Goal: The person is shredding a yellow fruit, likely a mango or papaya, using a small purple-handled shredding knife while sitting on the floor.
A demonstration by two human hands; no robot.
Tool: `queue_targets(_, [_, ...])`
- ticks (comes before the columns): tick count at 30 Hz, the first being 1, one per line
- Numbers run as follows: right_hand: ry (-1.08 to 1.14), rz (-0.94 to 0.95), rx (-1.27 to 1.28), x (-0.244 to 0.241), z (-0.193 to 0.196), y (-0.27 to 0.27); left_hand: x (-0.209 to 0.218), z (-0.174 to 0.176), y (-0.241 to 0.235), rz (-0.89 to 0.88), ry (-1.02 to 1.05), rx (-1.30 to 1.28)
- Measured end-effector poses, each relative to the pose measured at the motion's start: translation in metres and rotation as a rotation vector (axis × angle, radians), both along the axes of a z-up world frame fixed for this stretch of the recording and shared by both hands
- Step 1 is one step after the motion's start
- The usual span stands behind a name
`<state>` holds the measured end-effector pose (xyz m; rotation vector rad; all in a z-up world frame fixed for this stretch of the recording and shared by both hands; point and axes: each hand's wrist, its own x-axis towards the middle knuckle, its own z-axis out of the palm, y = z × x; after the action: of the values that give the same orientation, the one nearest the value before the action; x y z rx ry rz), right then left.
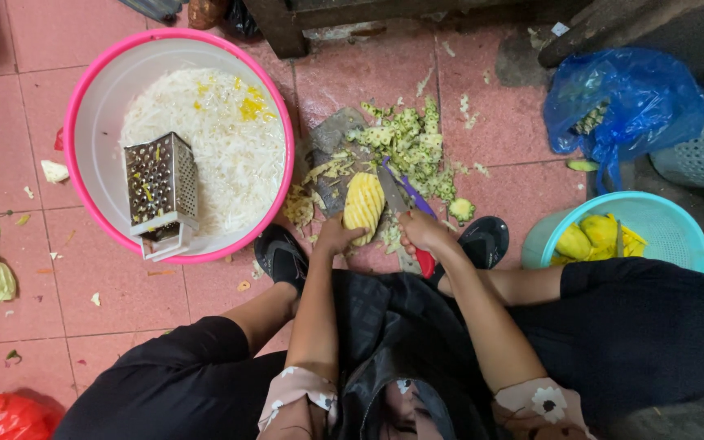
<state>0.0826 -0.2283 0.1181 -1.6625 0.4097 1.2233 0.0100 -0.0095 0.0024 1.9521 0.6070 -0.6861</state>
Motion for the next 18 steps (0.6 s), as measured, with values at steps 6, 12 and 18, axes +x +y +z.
queue_targets(6, [-0.026,0.019,-0.037,0.003,-0.007,0.004,0.001,-0.012,0.005,-0.004,-0.005,-0.009])
queue_targets(12, [-0.089,0.054,-0.035,0.019,-0.039,0.017,0.001,-0.004,0.004,-0.006,-0.003,0.002])
queue_targets(18, [-0.114,0.134,-0.015,0.030,-0.122,0.025,-0.003,-0.033,0.005,0.010,-0.010,0.011])
